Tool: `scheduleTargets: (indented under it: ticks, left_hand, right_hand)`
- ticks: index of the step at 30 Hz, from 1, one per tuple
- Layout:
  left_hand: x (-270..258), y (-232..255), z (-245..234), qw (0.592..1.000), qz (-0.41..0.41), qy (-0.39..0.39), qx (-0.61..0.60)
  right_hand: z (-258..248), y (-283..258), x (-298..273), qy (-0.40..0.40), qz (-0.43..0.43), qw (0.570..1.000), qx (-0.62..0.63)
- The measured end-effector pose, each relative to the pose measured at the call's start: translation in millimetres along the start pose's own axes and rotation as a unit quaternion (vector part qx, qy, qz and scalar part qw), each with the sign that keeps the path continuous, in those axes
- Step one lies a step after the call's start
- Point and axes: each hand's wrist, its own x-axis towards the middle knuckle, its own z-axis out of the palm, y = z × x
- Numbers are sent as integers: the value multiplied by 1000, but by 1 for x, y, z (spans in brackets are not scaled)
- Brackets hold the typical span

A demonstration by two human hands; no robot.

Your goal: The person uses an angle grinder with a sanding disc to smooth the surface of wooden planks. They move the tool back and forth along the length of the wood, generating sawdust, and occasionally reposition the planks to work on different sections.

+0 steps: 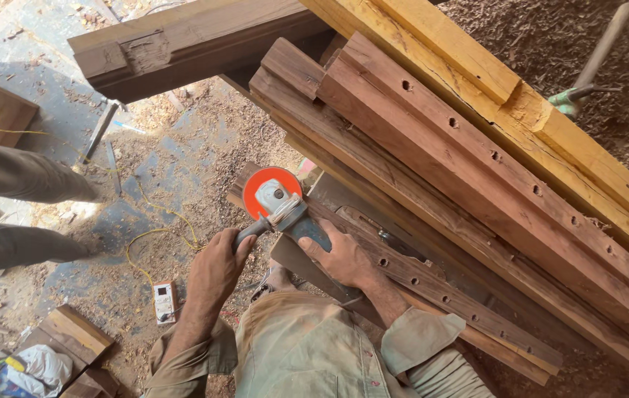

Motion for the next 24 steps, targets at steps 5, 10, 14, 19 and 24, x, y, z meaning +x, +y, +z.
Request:
scheduleTargets:
  ticks: [5,10,14,19,24]
  left_hand:
    - [2,-6,-2,1000,9,-5,11]
    - [4,-9,-2,999,18,-19,28]
    - [7,-10,-2,998,38,-14,44]
    - [8,-3,6,992,88,-28,80]
    - [5,7,21,982,130,-73,113]
  right_hand:
    - [8,5,-2,-6,14,999,28]
    - [9,-1,-5,25,-9,999,32]
    - [7,-8,-8,9,36,999,27]
    - [2,-5,-23,5,89,994,60]
    - [0,19,-40,24,88,993,75]
